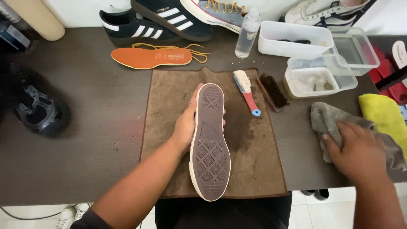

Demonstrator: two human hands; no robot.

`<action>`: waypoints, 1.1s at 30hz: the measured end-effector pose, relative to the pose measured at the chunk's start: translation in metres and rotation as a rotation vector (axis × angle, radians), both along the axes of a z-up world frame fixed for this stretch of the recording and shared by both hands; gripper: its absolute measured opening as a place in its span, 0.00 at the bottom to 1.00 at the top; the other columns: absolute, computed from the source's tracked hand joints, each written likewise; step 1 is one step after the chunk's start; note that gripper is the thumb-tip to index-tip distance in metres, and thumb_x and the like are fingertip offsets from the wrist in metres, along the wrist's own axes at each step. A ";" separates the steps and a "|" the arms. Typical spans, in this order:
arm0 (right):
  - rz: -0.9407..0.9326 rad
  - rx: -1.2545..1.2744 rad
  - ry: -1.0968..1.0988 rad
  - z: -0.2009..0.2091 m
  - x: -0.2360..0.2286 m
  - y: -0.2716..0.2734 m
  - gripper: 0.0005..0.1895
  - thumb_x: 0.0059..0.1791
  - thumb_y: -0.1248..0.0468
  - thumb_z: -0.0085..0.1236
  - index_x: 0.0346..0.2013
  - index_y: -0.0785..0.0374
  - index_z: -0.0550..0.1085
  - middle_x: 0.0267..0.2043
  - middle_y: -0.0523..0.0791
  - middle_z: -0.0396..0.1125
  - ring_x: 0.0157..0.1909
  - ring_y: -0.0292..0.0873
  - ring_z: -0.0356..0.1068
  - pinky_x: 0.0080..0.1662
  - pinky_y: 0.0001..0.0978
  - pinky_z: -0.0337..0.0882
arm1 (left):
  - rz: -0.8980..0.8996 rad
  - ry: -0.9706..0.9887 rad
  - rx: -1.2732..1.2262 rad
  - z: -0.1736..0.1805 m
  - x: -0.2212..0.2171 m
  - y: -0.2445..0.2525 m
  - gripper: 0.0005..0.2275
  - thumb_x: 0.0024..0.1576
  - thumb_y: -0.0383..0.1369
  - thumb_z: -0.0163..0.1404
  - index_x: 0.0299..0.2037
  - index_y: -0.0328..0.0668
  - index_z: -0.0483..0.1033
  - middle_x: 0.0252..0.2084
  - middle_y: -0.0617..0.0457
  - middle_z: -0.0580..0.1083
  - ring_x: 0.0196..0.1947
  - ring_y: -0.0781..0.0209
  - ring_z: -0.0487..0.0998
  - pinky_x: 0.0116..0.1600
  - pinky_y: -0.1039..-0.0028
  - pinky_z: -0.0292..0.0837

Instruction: The person cleans the sole of a sneaker by wiping it with a cloth, scrubbing it with a brush, and wiping it again. They then scrub the white rubber toe cap of the sneaker with the brush.

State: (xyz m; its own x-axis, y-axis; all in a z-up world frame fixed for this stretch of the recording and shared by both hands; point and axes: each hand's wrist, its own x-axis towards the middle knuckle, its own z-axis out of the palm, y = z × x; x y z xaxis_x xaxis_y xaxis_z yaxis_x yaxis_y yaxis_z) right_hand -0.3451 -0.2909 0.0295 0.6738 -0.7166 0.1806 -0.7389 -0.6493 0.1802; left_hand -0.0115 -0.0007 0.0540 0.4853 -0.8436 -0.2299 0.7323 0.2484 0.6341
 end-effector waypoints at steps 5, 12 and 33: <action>0.123 -0.170 -0.133 0.023 0.012 0.035 0.38 0.48 0.33 0.50 0.62 0.53 0.78 0.68 0.44 0.73 0.65 0.54 0.73 0.68 0.53 0.65 | 0.069 -0.032 0.020 0.015 -0.002 0.001 0.27 0.62 0.50 0.38 0.74 0.79 0.49 0.45 0.30 0.74 0.33 0.39 0.78 0.39 0.50 0.77; 0.449 0.534 -0.341 0.059 0.078 0.155 0.70 0.22 0.32 0.80 0.73 0.45 0.59 0.73 0.38 0.61 0.70 0.44 0.61 0.64 0.44 0.61 | 0.333 -0.320 -0.384 0.010 -0.003 0.002 0.29 0.66 0.50 0.34 0.77 0.73 0.37 0.48 0.23 0.71 0.36 0.34 0.79 0.41 0.41 0.78; 1.202 0.298 -0.385 0.140 0.143 0.122 0.56 0.35 0.60 0.77 0.70 0.72 0.55 0.68 0.58 0.61 0.65 0.59 0.66 0.66 0.48 0.67 | 0.295 -0.239 -0.424 0.019 0.003 0.118 0.19 0.69 0.43 0.39 0.59 0.35 0.67 0.55 0.41 0.73 0.53 0.47 0.75 0.51 0.58 0.76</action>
